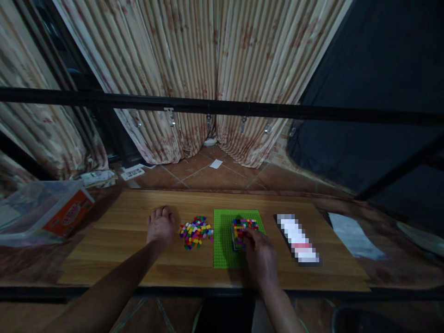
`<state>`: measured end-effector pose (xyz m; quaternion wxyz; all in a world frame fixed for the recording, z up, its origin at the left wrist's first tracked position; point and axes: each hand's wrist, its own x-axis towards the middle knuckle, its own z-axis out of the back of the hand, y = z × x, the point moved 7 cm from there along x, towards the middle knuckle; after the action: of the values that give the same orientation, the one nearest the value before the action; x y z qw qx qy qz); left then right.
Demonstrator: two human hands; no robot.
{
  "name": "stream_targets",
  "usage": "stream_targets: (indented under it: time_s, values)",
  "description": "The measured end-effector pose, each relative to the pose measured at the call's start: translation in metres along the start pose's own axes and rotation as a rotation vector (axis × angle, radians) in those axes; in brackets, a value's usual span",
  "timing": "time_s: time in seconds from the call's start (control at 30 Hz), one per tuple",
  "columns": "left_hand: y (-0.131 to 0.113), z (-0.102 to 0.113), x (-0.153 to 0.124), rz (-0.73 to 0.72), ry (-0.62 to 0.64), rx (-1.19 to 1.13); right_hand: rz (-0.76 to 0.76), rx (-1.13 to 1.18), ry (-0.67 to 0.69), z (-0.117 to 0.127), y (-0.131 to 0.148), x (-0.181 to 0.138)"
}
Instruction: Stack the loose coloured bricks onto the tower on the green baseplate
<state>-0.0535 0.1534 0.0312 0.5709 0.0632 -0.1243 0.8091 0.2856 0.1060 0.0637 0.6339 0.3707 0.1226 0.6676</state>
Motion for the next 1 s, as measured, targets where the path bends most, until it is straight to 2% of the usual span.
stream_targets:
  time_s: [0.23, 0.53, 0.87, 1.0]
  values:
    - [0.001, -0.002, 0.001, 0.008, 0.003, 0.000, -0.116, 0.109, -0.011, 0.001, -0.006, 0.000]
    - [0.000, -0.001, 0.000, 0.005, -0.009, -0.018, -0.123, 0.102, 0.018, 0.003, -0.007, 0.001]
    - [0.000, -0.001, 0.000, 0.012, -0.002, -0.021, -0.178, 0.138, -0.063, 0.010, -0.007, 0.004]
    - [-0.001, 0.001, 0.000, 0.013, 0.005, -0.021, -0.200, 0.096, -0.029, 0.009, -0.003, 0.008]
